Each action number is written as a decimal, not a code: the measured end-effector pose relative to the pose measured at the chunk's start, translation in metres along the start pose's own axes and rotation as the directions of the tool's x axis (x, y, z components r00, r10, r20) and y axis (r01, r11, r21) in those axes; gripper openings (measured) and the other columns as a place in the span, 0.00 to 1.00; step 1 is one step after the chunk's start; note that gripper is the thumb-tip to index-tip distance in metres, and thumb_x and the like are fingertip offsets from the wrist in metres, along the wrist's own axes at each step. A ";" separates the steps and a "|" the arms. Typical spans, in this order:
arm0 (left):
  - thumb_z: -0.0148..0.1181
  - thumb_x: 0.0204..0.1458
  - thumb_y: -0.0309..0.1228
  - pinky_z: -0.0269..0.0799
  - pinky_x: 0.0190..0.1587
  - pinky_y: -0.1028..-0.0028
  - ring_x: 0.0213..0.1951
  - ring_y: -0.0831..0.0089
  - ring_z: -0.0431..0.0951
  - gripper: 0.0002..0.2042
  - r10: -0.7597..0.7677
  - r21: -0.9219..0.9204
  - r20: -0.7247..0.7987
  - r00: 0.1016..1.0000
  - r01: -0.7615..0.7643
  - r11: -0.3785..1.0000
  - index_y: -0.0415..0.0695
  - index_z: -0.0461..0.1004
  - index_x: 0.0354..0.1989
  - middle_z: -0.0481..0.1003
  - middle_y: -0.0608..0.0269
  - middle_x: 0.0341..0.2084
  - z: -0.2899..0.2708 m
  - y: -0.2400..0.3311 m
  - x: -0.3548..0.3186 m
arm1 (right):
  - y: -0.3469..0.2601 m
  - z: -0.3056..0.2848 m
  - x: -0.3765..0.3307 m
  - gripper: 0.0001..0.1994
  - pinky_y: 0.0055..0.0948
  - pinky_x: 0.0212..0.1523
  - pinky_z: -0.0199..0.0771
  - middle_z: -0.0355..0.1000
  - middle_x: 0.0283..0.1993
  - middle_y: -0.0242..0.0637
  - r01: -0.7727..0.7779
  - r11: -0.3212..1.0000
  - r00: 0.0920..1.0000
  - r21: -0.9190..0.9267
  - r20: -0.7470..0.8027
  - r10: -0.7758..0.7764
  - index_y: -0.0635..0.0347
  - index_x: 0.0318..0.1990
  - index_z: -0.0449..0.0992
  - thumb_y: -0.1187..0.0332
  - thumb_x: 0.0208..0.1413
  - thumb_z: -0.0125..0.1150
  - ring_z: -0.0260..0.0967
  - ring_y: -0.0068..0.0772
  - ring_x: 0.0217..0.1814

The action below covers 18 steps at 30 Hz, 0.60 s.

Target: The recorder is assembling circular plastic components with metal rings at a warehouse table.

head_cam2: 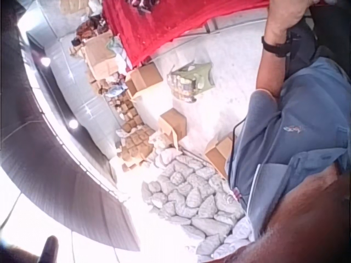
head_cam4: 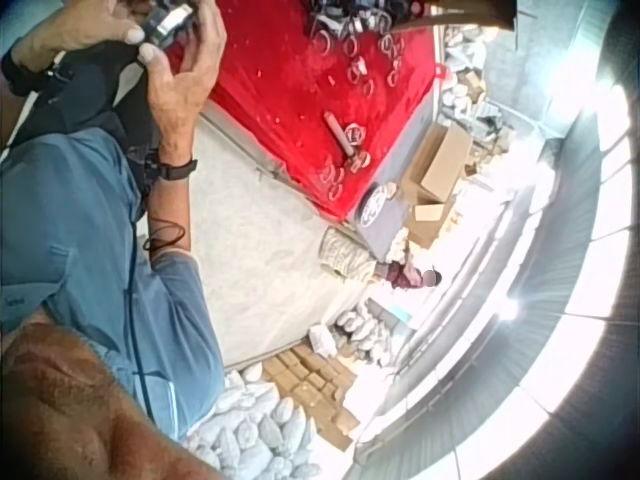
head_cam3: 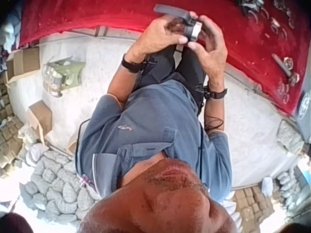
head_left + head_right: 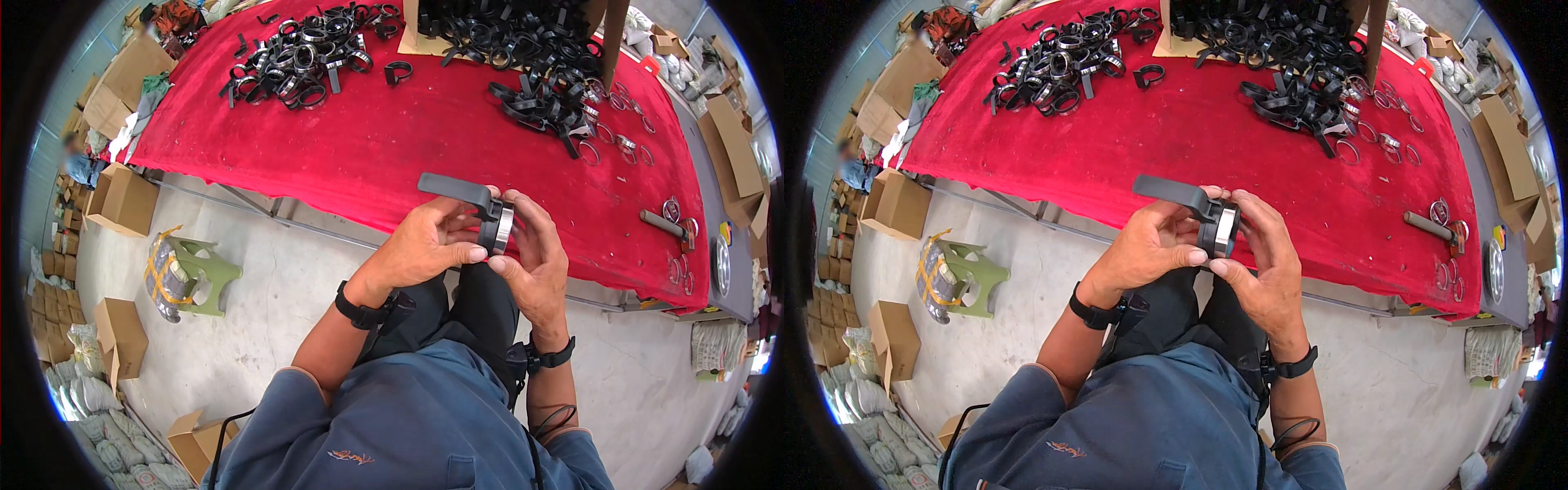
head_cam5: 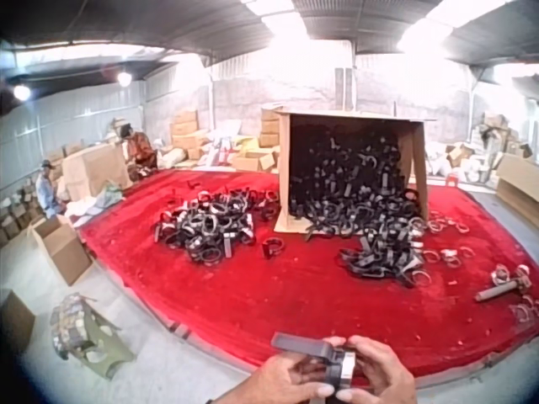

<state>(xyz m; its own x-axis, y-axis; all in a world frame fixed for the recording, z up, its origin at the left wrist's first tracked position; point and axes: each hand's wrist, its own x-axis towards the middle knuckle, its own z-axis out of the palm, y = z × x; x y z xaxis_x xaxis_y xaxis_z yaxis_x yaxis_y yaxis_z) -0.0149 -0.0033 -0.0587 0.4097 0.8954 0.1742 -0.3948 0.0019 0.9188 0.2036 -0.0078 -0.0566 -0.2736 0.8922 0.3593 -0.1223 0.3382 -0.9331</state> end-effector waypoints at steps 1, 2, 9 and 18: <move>0.76 0.57 0.27 0.67 0.74 0.57 0.72 0.60 0.70 0.43 0.008 0.003 0.001 1.000 -0.008 1.000 0.36 0.58 0.79 0.66 0.51 0.74 -0.001 -0.001 0.000 | 0.000 0.000 0.000 0.42 0.50 0.80 0.64 0.60 0.78 0.48 -0.002 1.000 1.000 -0.004 0.003 0.002 0.63 0.75 0.64 0.66 0.55 0.81 0.59 0.47 0.82; 0.76 0.57 0.27 0.67 0.74 0.57 0.72 0.60 0.70 0.43 0.008 0.002 0.001 1.000 -0.008 1.000 0.36 0.58 0.79 0.66 0.51 0.74 -0.001 -0.001 0.000 | 0.000 0.001 0.000 0.42 0.50 0.80 0.64 0.60 0.78 0.48 -0.002 1.000 1.000 -0.005 0.004 0.002 0.63 0.75 0.64 0.66 0.55 0.81 0.59 0.47 0.82; 0.77 0.55 0.24 0.73 0.71 0.59 0.68 0.62 0.74 0.40 -0.010 0.036 -0.022 1.000 0.010 0.999 0.36 0.63 0.76 0.71 0.54 0.70 -0.003 0.003 -0.003 | 0.005 0.003 -0.003 0.41 0.51 0.80 0.65 0.60 0.77 0.49 0.027 0.999 1.000 0.036 -0.003 -0.026 0.64 0.73 0.67 0.68 0.54 0.82 0.60 0.49 0.81; 0.78 0.55 0.27 0.78 0.66 0.60 0.68 0.62 0.74 0.41 -0.097 -0.047 0.032 0.995 0.099 0.994 0.34 0.63 0.76 0.72 0.55 0.68 -0.007 0.008 0.002 | 0.002 0.016 -0.003 0.28 0.47 0.75 0.73 0.70 0.70 0.47 0.073 0.997 0.984 0.013 -0.162 -0.070 0.67 0.68 0.73 0.69 0.62 0.75 0.69 0.45 0.74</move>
<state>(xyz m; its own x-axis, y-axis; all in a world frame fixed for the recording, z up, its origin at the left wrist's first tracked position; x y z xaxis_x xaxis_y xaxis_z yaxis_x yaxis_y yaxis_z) -0.0231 0.0019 -0.0532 0.4723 0.8763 0.0953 -0.3909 0.1113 0.9137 0.1891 -0.0146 -0.0594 -0.1063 0.9030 0.4163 -0.1545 0.3986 -0.9040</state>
